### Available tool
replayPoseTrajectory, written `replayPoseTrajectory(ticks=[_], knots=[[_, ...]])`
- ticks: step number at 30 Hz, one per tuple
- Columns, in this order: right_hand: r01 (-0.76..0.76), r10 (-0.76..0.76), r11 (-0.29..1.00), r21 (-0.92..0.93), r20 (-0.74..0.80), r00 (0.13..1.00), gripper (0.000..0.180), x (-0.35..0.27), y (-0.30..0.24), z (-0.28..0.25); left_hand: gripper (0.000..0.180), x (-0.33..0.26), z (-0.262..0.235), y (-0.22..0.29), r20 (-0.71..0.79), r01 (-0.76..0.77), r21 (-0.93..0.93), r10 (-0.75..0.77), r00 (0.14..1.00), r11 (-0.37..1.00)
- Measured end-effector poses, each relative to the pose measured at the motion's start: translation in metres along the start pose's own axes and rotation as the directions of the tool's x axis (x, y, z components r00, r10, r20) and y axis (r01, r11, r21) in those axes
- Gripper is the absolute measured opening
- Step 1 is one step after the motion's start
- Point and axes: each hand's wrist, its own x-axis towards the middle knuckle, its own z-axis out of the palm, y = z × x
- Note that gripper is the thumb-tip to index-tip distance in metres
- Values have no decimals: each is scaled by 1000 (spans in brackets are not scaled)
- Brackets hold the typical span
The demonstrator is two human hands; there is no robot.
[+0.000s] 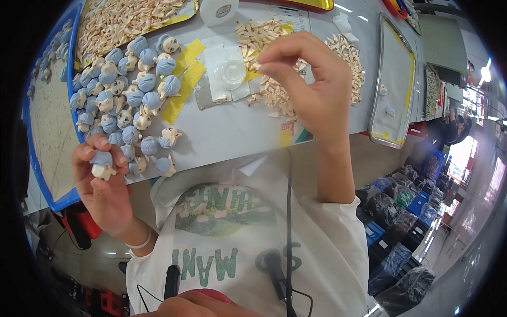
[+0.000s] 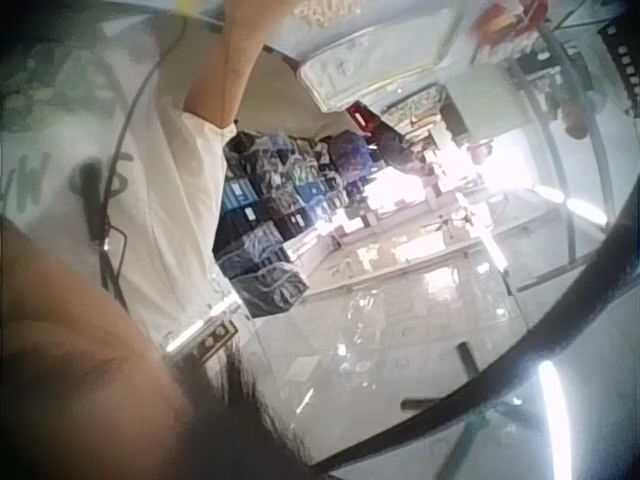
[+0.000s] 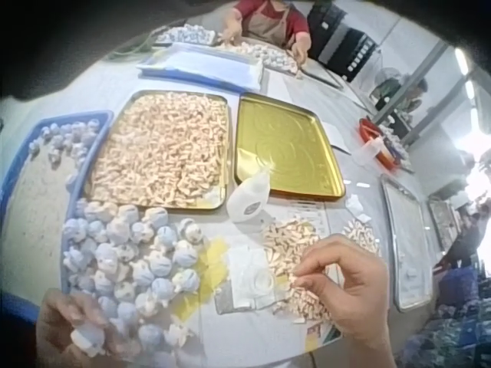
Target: The person dispenses glue from a bottle into a small dish, then assembles figurine heads by picking up small accessory pieces, dipping them into the glue, and attaching them to the figurine heads by hand.
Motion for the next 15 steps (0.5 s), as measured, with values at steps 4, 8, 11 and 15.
replayPoseTrajectory(ticks=[4,8,11,15], knots=[[58,-40,983,-173,107,993,10,14,-11,9,43,-2,-9,2,-20,-12,27,13,1000,1000],[191,-117,902,-388,206,971,11,23,-15,11,44,-3,-5,1,2,17,0,-17,1000,1000],[233,-137,870,-435,241,961,10,25,-17,13,43,-3,-1,-4,32,-2,-54,3,999,999],[235,-169,901,-365,205,964,12,23,-22,16,41,-3,16,-10,59,71,-234,-59,996,969]])
